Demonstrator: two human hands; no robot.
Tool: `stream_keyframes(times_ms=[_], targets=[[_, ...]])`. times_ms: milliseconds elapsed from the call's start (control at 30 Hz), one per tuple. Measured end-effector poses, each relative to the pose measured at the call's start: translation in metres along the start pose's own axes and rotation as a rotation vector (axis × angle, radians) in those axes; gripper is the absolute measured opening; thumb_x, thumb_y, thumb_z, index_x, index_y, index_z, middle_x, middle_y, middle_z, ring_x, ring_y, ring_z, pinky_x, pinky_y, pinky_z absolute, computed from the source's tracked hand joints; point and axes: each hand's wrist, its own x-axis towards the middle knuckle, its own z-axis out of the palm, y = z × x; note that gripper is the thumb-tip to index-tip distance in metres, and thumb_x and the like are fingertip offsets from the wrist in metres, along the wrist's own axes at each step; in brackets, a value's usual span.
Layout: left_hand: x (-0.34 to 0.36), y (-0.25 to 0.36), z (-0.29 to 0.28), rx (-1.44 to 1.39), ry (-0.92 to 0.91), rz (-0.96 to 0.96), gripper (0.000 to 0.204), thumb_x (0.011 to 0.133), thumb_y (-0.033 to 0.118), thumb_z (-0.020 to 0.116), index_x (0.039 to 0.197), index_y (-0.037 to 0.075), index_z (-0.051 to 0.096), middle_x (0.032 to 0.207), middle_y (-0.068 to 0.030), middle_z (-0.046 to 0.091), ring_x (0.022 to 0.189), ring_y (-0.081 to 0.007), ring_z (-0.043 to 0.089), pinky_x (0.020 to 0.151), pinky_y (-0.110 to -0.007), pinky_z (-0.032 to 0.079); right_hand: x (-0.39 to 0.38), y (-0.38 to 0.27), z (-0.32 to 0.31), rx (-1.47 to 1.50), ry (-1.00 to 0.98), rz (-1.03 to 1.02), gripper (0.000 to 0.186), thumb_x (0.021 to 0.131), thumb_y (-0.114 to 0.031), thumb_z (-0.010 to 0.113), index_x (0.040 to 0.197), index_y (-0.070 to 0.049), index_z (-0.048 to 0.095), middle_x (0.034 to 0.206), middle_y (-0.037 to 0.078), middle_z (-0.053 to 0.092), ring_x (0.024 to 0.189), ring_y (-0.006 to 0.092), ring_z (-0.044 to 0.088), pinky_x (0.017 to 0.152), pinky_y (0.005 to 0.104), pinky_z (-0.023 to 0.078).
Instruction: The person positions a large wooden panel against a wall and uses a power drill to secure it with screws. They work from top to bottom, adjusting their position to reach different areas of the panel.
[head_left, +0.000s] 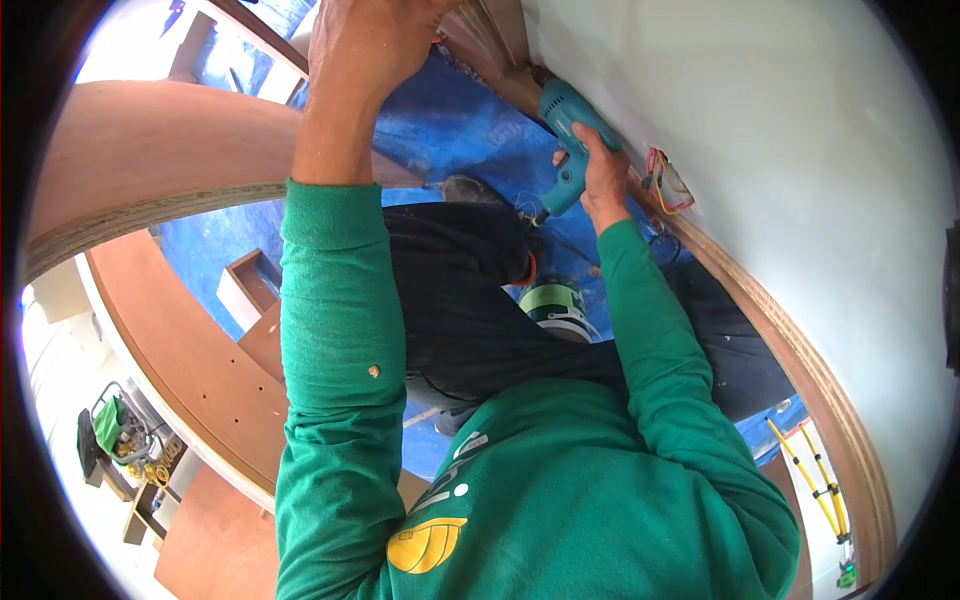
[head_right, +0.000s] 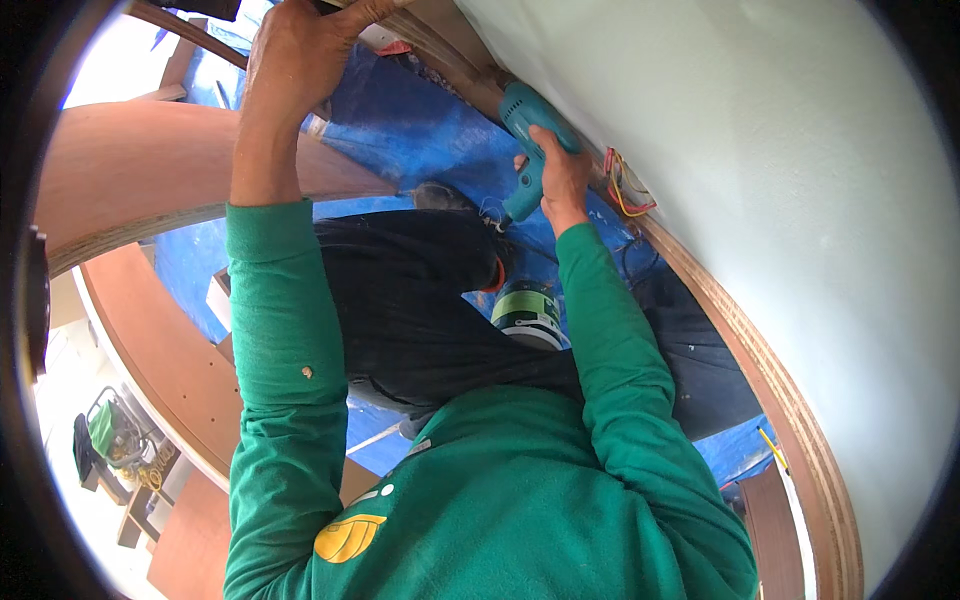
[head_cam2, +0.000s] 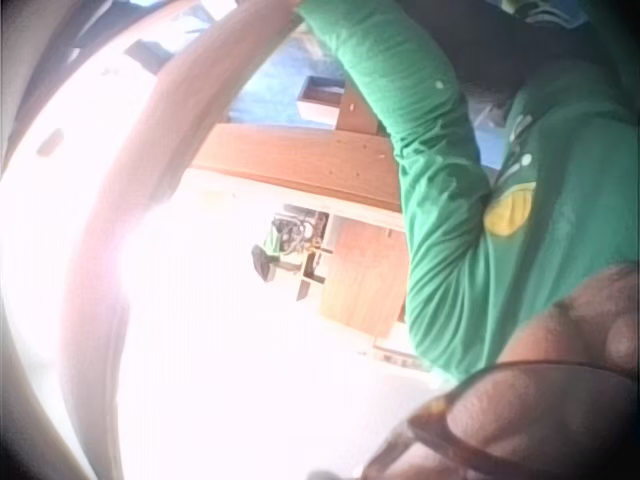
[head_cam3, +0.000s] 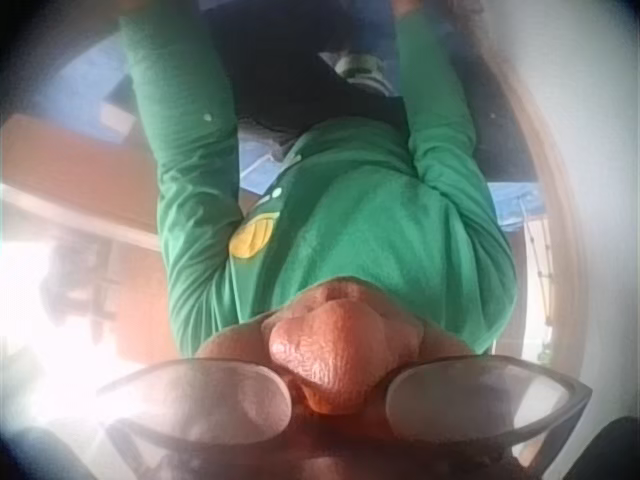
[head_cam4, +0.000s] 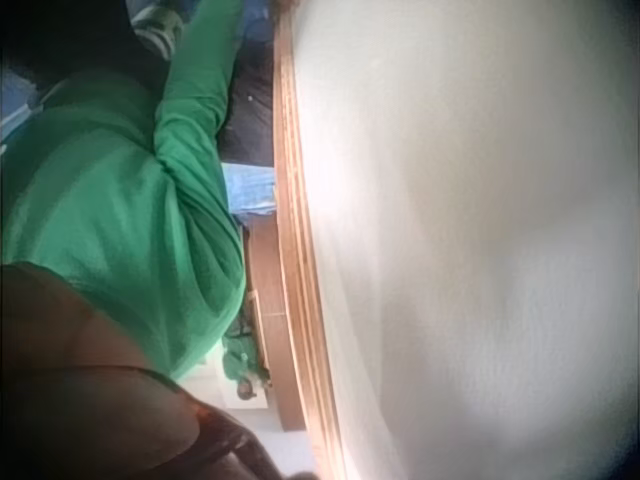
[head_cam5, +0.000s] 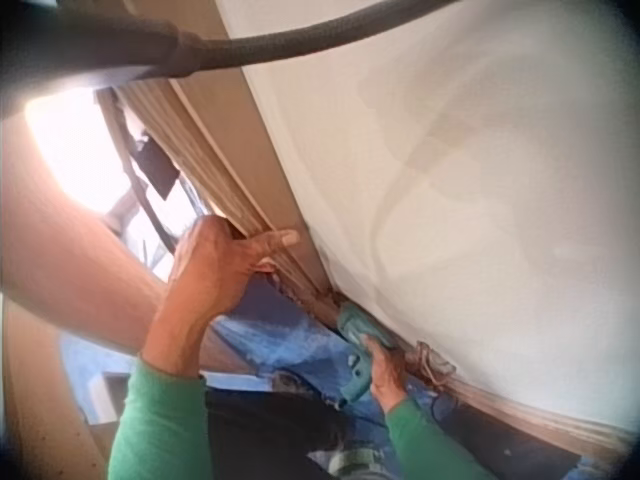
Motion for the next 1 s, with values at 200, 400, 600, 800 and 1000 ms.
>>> stream_keyframes(times_ms=[200, 400, 600, 800, 1000], targets=[[-0.001, 0.009, -0.006, 0.026, -0.035, -0.041, 0.046, 0.089, 0.038, 0.086, 0.095, -0.008, 0.08, 0.075, -0.0161, 0.077, 0.068, -0.0226, 0.076, 0.066, -0.037, 0.057, 0.002, -0.001, 0.0, 0.054, 0.017, 0.025, 0.036, 0.086, -0.017, 0.082, 0.11, 0.005, 0.067, 0.095, 0.015, 0.07, 0.058, 0.0259, 0.068, 0.053, 0.0375, 0.058], [-0.001, 0.004, 0.001, -0.05, -0.002, -0.033, 0.045, 0.089, 0.036, 0.086, 0.095, -0.008, 0.08, 0.075, -0.0154, 0.078, 0.069, -0.0224, 0.076, 0.069, -0.037, 0.059, 0.004, 0.002, -0.009, 0.044, -0.02, 0.075, 0.043, 0.09, -0.022, 0.079, 0.118, 0.006, 0.063, 0.086, 0.018, 0.069, 0.064, 0.0273, 0.07, 0.061, 0.0405, 0.062], [-0.005, 0.005, -0.005, -0.064, -0.027, 0.002, 0.045, 0.089, 0.038, 0.086, 0.091, -0.007, 0.08, 0.074, -0.0154, 0.077, 0.067, -0.0218, 0.076, 0.065, -0.036, 0.058, 0.002, 0.002, -0.007, 0.056, -0.027, 0.08, 0.041, 0.09, -0.023, 0.079, 0.115, 0.006, 0.064, 0.086, 0.018, 0.069, 0.064, 0.0275, 0.07, 0.06, 0.0403, 0.061], [-0.003, 0.001, -0.001, -0.036, -0.005, -0.03, 0.049, 0.088, 0.042, 0.087, 0.088, -0.007, 0.08, 0.07, -0.0154, 0.075, 0.065, -0.0218, 0.075, 0.063, -0.036, 0.057, 0.011, 0.005, -0.012, 0.166, -0.076, 0.195, 0.04, 0.092, -0.027, 0.075, 0.114, 0.004, 0.064, 0.089, 0.018, 0.069, 0.069, 0.0275, 0.069, 0.065, 0.0421, 0.06], [-0.002, 0.001, -0.003, 0.052, 0.015, -0.002, 0.054, 0.087, 0.047, 0.086, 0.081, -0.006, 0.079, 0.067, -0.0164, 0.073, 0.062, -0.0253, 0.074, 0.062, -0.04, 0.056, 0.017, 0.007, -0.017, 0.391, -0.159, 0.375, 0.047, 0.099, -0.036, 0.068, 0.122, 0.003, 0.062, 0.094, 0.02, 0.067, 0.077, 0.0282, 0.067, 0.075, 0.0451, 0.059]])
